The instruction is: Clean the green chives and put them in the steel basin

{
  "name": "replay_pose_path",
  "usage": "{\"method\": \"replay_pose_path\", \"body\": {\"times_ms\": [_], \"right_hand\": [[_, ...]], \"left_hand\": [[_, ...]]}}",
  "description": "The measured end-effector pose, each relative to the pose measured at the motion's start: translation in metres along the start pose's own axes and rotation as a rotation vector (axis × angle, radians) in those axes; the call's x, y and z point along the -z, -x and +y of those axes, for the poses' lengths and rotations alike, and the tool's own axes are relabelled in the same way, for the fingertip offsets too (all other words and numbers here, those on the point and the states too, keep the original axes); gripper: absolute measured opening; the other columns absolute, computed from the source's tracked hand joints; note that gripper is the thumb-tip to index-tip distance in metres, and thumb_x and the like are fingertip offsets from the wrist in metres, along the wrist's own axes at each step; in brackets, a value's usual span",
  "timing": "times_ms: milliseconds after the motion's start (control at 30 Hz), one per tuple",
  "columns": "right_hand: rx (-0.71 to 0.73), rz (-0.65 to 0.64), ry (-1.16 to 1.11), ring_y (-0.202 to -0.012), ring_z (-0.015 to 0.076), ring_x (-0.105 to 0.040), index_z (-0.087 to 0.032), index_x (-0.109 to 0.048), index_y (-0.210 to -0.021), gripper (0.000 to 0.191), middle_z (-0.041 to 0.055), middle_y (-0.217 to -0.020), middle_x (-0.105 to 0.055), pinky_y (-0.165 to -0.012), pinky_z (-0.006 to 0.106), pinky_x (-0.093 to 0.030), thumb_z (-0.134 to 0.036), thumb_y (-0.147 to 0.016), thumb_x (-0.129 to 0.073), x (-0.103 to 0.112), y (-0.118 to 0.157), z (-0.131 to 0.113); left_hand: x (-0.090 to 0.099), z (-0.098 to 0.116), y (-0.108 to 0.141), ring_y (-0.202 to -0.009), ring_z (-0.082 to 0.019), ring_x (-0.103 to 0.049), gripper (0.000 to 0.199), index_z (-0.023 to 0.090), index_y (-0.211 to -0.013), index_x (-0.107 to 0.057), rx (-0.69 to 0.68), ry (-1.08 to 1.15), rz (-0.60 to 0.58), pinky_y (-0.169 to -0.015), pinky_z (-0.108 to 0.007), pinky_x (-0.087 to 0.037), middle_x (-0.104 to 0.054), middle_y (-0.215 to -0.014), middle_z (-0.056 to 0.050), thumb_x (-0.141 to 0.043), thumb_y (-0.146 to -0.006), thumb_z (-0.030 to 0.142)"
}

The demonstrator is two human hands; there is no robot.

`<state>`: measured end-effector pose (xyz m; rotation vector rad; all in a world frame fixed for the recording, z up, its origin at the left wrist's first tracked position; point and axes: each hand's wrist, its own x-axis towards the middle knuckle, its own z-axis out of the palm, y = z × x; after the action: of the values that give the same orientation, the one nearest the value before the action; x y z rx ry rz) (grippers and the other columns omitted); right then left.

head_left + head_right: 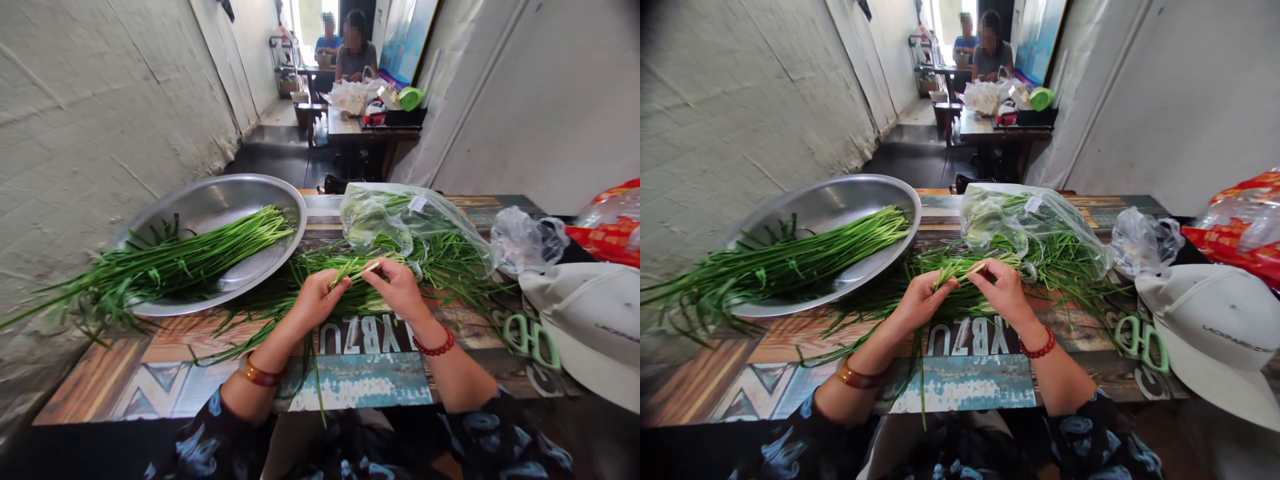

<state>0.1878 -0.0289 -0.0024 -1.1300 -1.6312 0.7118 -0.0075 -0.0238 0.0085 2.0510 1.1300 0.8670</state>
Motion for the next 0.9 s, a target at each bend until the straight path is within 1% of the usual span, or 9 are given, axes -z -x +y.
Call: {"method": "replay_pose_path", "body": {"times_ms": [200,300,333,400,500,600,667,733,900], "right_hand": [[0.267,-0.049,0.268,-0.078,0.0182,-0.065,-0.021,-0.067,-0.085,0.016,0.0045,-0.083,-0.071,-0.075,0.031,-0.05,-0.033,-0.093,-0.059,0.013,-0.004,0.001],[0.346,-0.068,0.408,-0.082,0.02,-0.065,-0.02,-0.067,-0.087,0.017,0.006,-0.084,-0.07,-0.078,0.033,-0.049,-0.029,-0.095,-0.054,0.022,-0.006,0.003],[0.351,-0.058,0.443,-0.082,0.0203,-0.064,-0.02,-0.066,-0.087,0.018,0.0062,-0.084,-0.07,-0.078,0.034,-0.049,-0.028,-0.096,-0.053,0.025,-0.006,0.003],[0.321,0.01,0.452,-0.082,0.0199,-0.065,-0.021,-0.066,-0.086,0.02,0.0055,-0.084,-0.071,-0.079,0.034,-0.049,-0.028,-0.096,-0.051,0.029,-0.007,0.003],[0.212,0.1,0.358,-0.081,0.0175,-0.066,-0.022,-0.068,-0.09,0.02,0.0032,-0.086,-0.072,-0.077,0.031,-0.05,-0.031,-0.096,-0.051,0.032,-0.005,-0.001],[0.168,0.085,0.31,-0.074,0.016,-0.066,-0.022,-0.07,-0.094,0.016,0.0017,-0.084,-0.072,-0.071,0.029,-0.051,-0.034,-0.091,-0.06,0.029,-0.002,-0.006],[0.177,0.078,0.298,-0.072,0.0153,-0.065,-0.022,-0.07,-0.088,0.013,0.0011,-0.081,-0.072,-0.069,0.028,-0.051,-0.032,-0.089,-0.062,0.026,0.0,-0.009],[0.18,0.081,0.29,-0.074,0.0154,-0.066,-0.022,-0.07,-0.084,0.012,0.001,-0.082,-0.073,-0.071,0.028,-0.051,-0.03,-0.089,-0.062,0.024,0.001,-0.01],[0.174,0.091,0.238,-0.081,0.0172,-0.068,-0.024,-0.072,-0.09,0.011,0.0013,-0.088,-0.074,-0.078,0.031,-0.053,-0.03,-0.089,-0.063,0.021,0.004,-0.008]], "left_hand": [[0.0,0.001,0.001,-0.066,-0.014,-0.052,0.04,0.015,-0.072,-0.064,-0.01,-0.011,-0.005,-0.066,-0.025,-0.04,-0.06,-0.067,-0.002,-0.046,-0.096,0.042],[0.001,0.001,0.0,-0.066,-0.015,-0.051,0.041,0.016,-0.071,-0.063,-0.004,-0.014,0.007,-0.066,-0.025,-0.041,-0.058,-0.065,-0.001,-0.047,-0.095,0.045],[0.001,0.001,0.0,-0.066,-0.015,-0.051,0.041,0.016,-0.071,-0.063,0.001,-0.017,0.012,-0.066,-0.025,-0.041,-0.058,-0.065,-0.001,-0.047,-0.095,0.045],[0.002,0.0,0.0,-0.066,-0.015,-0.052,0.04,0.016,-0.07,-0.062,0.004,-0.026,0.02,-0.065,-0.025,-0.041,-0.057,-0.065,-0.001,-0.047,-0.095,0.043],[0.001,0.0,0.002,-0.066,-0.014,-0.052,0.037,0.016,-0.069,-0.06,-0.024,-0.036,0.004,-0.065,-0.025,-0.039,-0.056,-0.067,-0.001,-0.046,-0.096,0.038],[-0.001,0.0,0.003,-0.068,-0.014,-0.052,0.034,0.016,-0.07,-0.057,-0.053,-0.034,-0.016,-0.066,-0.025,-0.038,-0.055,-0.068,0.0,-0.046,-0.097,0.033],[-0.002,0.0,0.004,-0.068,-0.013,-0.05,0.034,0.017,-0.068,-0.054,-0.052,-0.033,-0.016,-0.066,-0.024,-0.037,-0.052,-0.067,0.001,-0.046,-0.097,0.032],[-0.002,0.002,0.004,-0.067,-0.013,-0.048,0.035,0.017,-0.066,-0.05,-0.052,-0.024,-0.023,-0.065,-0.025,-0.035,-0.05,-0.066,0.001,-0.046,-0.097,0.033],[-0.001,0.007,0.005,-0.066,-0.013,-0.047,0.034,0.018,-0.066,-0.047,-0.073,0.04,-0.067,-0.064,-0.024,-0.036,-0.05,-0.068,0.0,-0.045,-0.097,0.033]]}}
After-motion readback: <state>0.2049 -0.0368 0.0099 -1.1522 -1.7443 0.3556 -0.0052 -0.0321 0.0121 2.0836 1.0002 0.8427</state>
